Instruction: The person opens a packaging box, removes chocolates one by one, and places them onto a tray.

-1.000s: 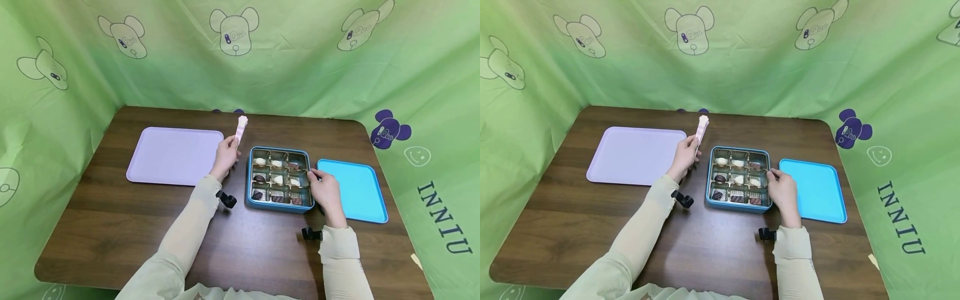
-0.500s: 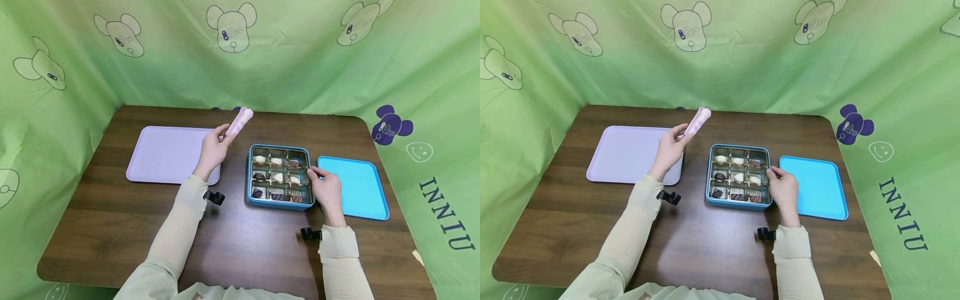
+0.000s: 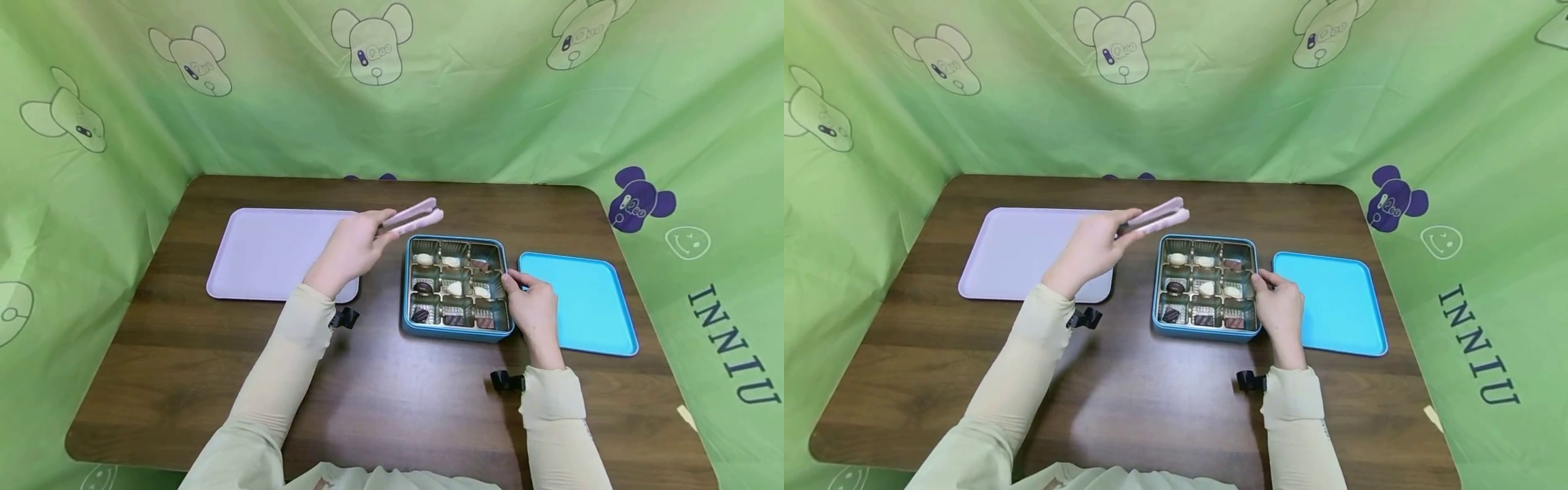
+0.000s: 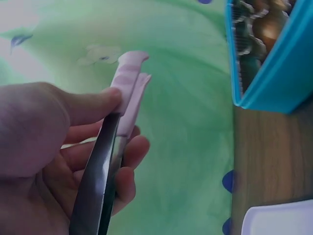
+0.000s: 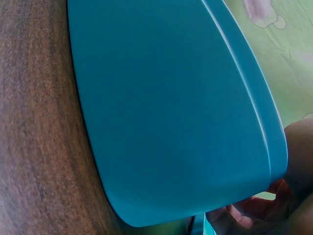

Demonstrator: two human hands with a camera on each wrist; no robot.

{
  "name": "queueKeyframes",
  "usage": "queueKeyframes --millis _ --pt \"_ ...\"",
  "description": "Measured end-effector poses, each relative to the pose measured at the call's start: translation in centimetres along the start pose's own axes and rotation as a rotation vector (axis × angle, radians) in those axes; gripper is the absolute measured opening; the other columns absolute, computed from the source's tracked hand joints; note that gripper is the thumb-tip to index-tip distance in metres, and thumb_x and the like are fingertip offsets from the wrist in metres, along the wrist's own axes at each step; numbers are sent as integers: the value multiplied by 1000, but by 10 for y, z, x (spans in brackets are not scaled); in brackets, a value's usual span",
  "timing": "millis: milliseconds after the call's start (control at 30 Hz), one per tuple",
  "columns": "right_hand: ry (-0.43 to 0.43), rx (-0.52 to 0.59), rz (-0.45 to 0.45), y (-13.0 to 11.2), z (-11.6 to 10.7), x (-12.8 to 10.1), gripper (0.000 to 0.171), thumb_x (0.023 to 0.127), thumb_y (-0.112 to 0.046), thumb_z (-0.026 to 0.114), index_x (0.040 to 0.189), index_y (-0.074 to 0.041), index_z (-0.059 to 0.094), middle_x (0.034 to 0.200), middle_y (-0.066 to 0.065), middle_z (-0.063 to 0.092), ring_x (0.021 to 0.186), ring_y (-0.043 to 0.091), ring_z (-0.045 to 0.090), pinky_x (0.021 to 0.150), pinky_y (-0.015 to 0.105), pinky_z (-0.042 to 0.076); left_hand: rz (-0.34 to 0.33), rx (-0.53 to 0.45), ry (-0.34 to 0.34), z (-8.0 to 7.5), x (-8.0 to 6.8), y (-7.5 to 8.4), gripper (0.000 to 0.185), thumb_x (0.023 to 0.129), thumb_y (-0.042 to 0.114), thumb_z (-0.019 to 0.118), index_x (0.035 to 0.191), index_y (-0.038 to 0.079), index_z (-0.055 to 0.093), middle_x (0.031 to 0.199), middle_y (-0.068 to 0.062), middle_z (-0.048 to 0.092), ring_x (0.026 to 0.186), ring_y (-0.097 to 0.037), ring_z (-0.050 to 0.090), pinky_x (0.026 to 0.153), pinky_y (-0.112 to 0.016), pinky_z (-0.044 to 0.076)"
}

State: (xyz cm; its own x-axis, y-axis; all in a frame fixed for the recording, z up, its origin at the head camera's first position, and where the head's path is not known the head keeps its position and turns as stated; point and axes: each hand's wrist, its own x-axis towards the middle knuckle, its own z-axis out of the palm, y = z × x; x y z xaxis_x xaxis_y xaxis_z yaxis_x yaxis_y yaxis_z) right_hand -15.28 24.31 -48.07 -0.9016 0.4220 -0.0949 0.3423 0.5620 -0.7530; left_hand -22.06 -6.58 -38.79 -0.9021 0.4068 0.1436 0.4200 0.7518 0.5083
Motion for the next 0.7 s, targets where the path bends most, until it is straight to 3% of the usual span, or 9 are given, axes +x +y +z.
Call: queueKeyframes --millis 200,300,500,700 --pt "0 0 0 0 0 -1 40 103 -30 59 131 -2 67 132 21 64 118 33 58 91 47 48 130 249 -117 18 7 3 43 101 26 63 140 7 59 131 -12 67 113 -29 67 95 -44 53" --pt "-4 6 -2 1 0 -1 40 103 -29 59 131 -2 67 133 21 64 120 33 58 93 48 47 180 352 -159 24 9 4 41 102 27 63 137 7 61 128 -12 68 112 -29 68 93 -43 55" --pt "3 13 -1 1 0 -2 39 103 -28 59 131 -2 66 134 21 63 124 34 56 98 50 45 250 455 -199 24 15 9 26 100 22 63 122 8 68 110 -10 72 97 -29 70 82 -44 57" --pt "4 15 -4 2 -1 -2 39 103 -28 58 131 -2 66 134 21 63 123 33 57 97 49 46 263 547 -299 21 23 15 13 95 12 65 106 10 72 99 -7 72 88 -27 70 74 -43 58"
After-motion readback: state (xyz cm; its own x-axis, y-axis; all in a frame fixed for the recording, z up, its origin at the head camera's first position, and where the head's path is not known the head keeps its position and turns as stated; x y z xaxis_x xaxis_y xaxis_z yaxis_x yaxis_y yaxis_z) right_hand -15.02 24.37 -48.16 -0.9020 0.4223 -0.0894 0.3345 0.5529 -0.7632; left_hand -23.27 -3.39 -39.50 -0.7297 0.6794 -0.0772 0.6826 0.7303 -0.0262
